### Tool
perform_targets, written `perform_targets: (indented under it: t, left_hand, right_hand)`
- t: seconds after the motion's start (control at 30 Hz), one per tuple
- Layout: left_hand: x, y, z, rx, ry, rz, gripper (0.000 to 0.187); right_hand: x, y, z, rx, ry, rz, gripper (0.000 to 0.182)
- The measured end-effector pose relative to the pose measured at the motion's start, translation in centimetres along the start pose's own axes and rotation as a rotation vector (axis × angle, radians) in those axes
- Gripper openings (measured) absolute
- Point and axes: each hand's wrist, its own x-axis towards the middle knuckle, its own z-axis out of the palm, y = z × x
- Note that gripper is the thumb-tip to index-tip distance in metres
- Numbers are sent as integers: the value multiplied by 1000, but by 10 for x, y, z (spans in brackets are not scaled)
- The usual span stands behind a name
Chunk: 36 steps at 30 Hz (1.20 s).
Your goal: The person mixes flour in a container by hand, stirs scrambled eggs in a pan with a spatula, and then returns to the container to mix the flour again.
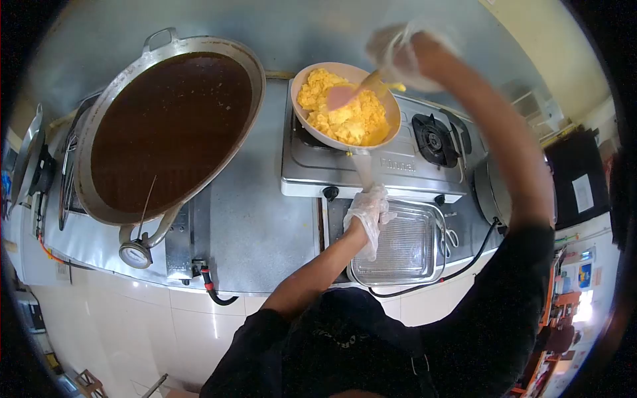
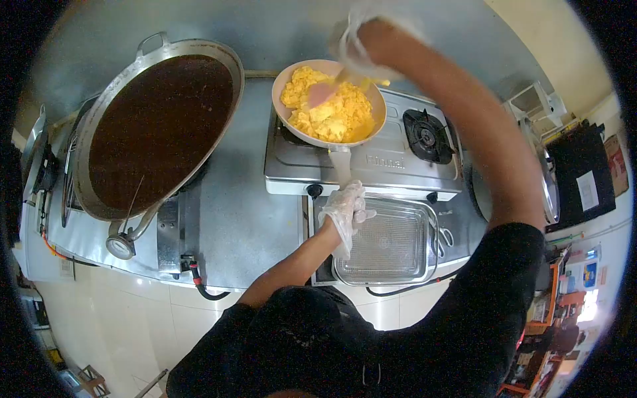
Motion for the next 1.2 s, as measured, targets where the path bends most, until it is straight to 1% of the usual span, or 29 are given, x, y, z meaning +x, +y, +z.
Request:
perform_targets:
  t: [0.03,0.1,0.13,0.2,0.3,0.33,0.37,0.43,0.47,0.5,0.53,0.57,0.6,0.63,0.67,0.7,0.77,0.83,0.87,0.93,0.97,1.0,1.03,1.1,1.13,1.2]
  left_hand:
    - [-2,0,-1,13,11,-4,20]
    - [-5,0,2,49,21,-11,21]
    - [-6,5,3,69,13,-9,22]
    - [-10,7,1,81,13,-16,22]
    - [3,-3,-3,68,5,20,23]
    - [-1,-5,-6,85,14,-5,23]
    - [-6,-3,-6,103,17,-26,22]
    - [-8,8,0,128,14,-31,22]
    - [-11,10,1,133,20,-32,22]
    - [-13,9,0,134,34,-42,23]
    - [-7,5,-4,109,-34,21,26]
    - [-3,4,-7,134,-39,5,26]
    - [-10,6,-7,165,-38,-25,26]
    - [-16,12,-7,202,-44,-44,26]
    - [-17,19,-3,157,-1,-35,23]
    - [-18,21,1,100,43,-29,20]
    - [-19,16,1,26,53,-28,19]
    - [-15,13,-2,-4,-21,-17,19]
    - [-11,9,0,-22,-13,-18,21]
    - [-12,9,0,10,10,-70,17]
    - [-14,10,2,22,25,-93,17]
    - [-17,10,6,22,53,-65,14]
    - [-12,4,8,6,42,-15,16]
    - [-3,-9,8,-23,30,89,21]
    - [-9,-1,11,182,59,42,21]
    - [-13,5,7,179,46,23,22]
  right_hand:
    - [19,0,48,20,-135,83,27]
    - [37,-19,69,-1,-306,237,30]
    - [33,-42,26,-51,-333,303,31]
    - [33,-50,3,-140,-375,323,36]
    - [42,-22,27,-240,-407,216,44]
    - [42,-13,44,-260,-426,186,47]
    - [50,-7,54,-212,-388,251,47]
    - [58,-16,45,-110,-300,375,47]
    - [56,-3,32,-209,-319,233,45]
    - [53,-8,12,-300,-344,86,43]
    - [62,-2,20,-344,-387,-3,32]
    - [70,3,26,-384,-424,-94,24]
    - [65,-14,55,-256,-342,102,31]
    - [73,-17,67,-5,-278,393,24]
    - [82,-21,79,249,-130,663,18]
    - [70,-13,66,127,-180,536,24]
    - [18,5,20,-102,-290,283,38]
    - [0,23,-7,-219,-543,477,34]
    - [-8,38,1,-202,-545,497,32]
    - [-29,77,20,-169,-543,538,26]
    - [-41,91,43,-192,-376,441,24]
    - [-50,103,79,-214,-204,340,22]
    - [-52,111,107,-233,-28,238,20]
    - [-21,104,136,-210,-249,257,18]
    - [-7,102,140,-200,-354,266,17]
    - [2,108,136,-121,-302,229,18]
